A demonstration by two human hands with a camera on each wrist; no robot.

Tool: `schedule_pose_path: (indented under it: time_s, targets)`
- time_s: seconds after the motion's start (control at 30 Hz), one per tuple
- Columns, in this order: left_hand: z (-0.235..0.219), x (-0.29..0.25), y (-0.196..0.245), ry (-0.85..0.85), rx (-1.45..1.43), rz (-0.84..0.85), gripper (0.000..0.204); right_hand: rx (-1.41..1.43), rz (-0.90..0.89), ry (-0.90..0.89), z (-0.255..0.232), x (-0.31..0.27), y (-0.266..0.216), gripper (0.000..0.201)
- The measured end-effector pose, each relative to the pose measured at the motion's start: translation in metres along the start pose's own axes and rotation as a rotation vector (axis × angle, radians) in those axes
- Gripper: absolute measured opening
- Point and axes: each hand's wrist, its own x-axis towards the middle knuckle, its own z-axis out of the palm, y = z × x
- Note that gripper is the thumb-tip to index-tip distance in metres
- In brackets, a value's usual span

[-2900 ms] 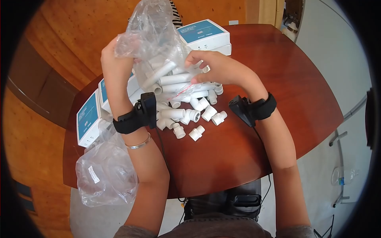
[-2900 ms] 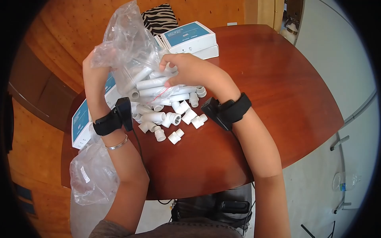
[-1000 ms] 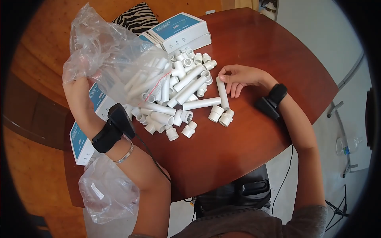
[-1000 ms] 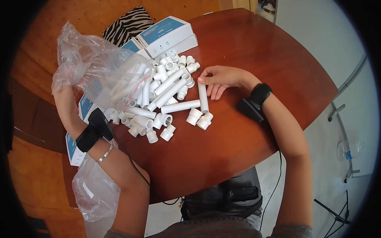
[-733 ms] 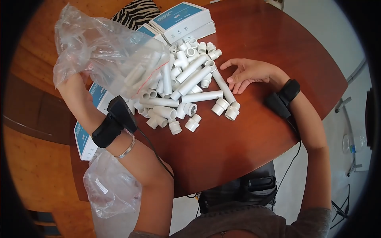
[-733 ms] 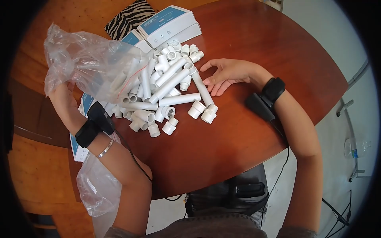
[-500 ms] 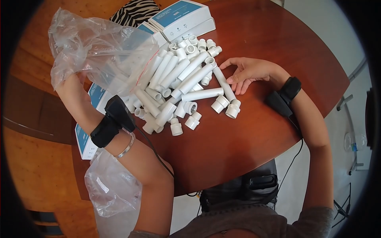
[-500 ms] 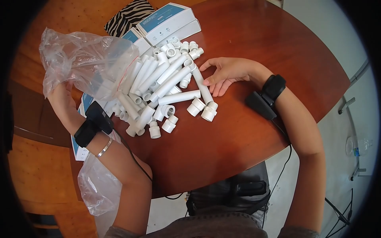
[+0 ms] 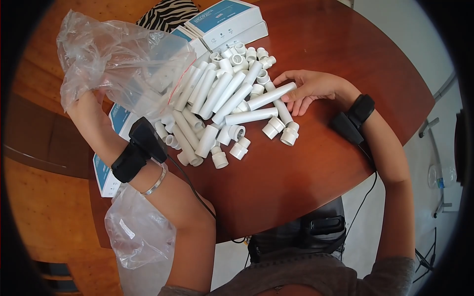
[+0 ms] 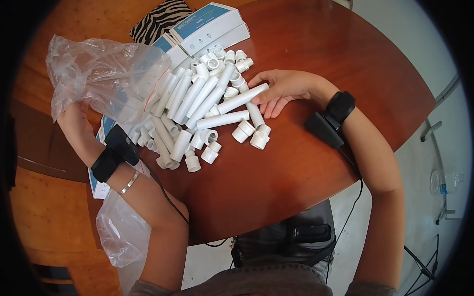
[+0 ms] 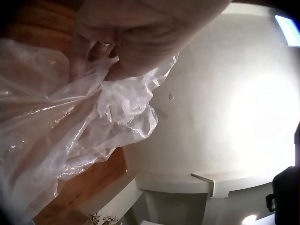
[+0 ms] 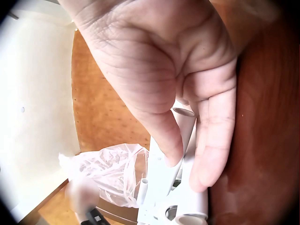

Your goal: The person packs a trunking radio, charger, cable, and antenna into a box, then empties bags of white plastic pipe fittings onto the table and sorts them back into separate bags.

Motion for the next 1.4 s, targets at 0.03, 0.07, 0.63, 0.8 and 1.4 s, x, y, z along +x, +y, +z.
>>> schedule_pose_path:
  time_s: [0.03,0.07,0.63,0.8,1.4]
  targets:
    - [0.0,0.0,0.001,0.0,0.0,-0.001,0.037,-0.003,0.003,0.003,0.001,0.0,-0.001,0.057]
    - [0.001,0.0,0.0,0.006,-0.007,0.012,0.037,-0.001,0.011,0.002,0.0,0.001,-0.001,0.057]
    - [-0.006,0.006,-0.002,0.034,-0.066,0.113,0.038,-0.064,0.019,0.018,-0.001,0.003,-0.001,0.044]
    - [-0.006,0.006,-0.002,0.043,-0.074,0.099,0.037,-0.04,0.007,-0.002,-0.005,0.006,0.004,0.047]
    - [0.015,-0.001,0.014,-0.094,-0.537,-0.056,0.034,0.021,-0.117,0.021,-0.006,0.005,-0.002,0.047]
